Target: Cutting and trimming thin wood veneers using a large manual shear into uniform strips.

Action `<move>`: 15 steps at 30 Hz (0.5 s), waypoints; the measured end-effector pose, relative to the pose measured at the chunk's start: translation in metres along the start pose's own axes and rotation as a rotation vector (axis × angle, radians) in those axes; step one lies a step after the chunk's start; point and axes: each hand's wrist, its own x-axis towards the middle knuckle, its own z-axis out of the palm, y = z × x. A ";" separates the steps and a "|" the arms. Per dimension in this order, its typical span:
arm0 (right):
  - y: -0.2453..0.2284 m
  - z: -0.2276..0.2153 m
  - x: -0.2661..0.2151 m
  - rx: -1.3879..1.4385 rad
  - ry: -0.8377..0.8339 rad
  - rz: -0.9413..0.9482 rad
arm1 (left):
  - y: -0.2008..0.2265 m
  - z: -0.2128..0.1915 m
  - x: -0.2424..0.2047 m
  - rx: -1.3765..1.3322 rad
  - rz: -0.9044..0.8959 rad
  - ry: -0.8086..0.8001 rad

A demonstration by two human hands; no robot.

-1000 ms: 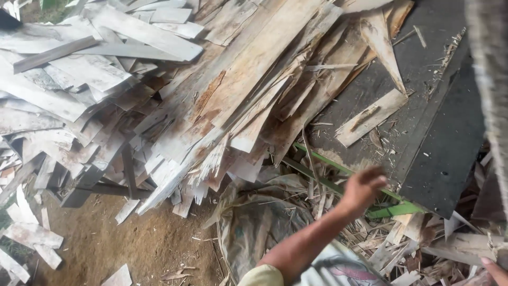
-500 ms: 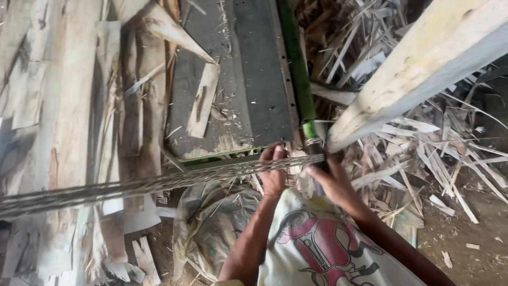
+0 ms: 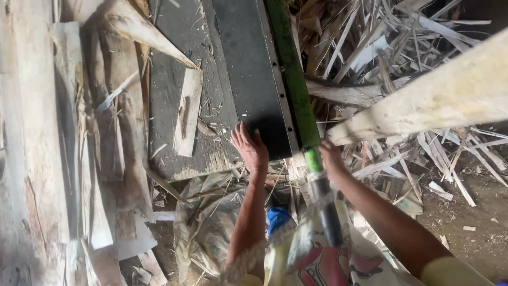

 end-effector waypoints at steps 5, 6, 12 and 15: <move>0.067 0.005 0.176 0.406 -0.219 0.133 | -0.001 0.013 0.007 0.303 0.017 -0.110; 0.078 0.000 0.206 0.410 -0.213 0.142 | 0.000 0.015 0.006 0.308 0.016 -0.120; 0.147 -0.019 0.358 -0.310 -0.114 -0.572 | 0.000 0.013 0.006 0.318 -0.016 -0.183; 0.164 -0.032 0.397 0.277 -0.161 0.059 | 0.001 0.014 0.005 0.324 -0.018 -0.184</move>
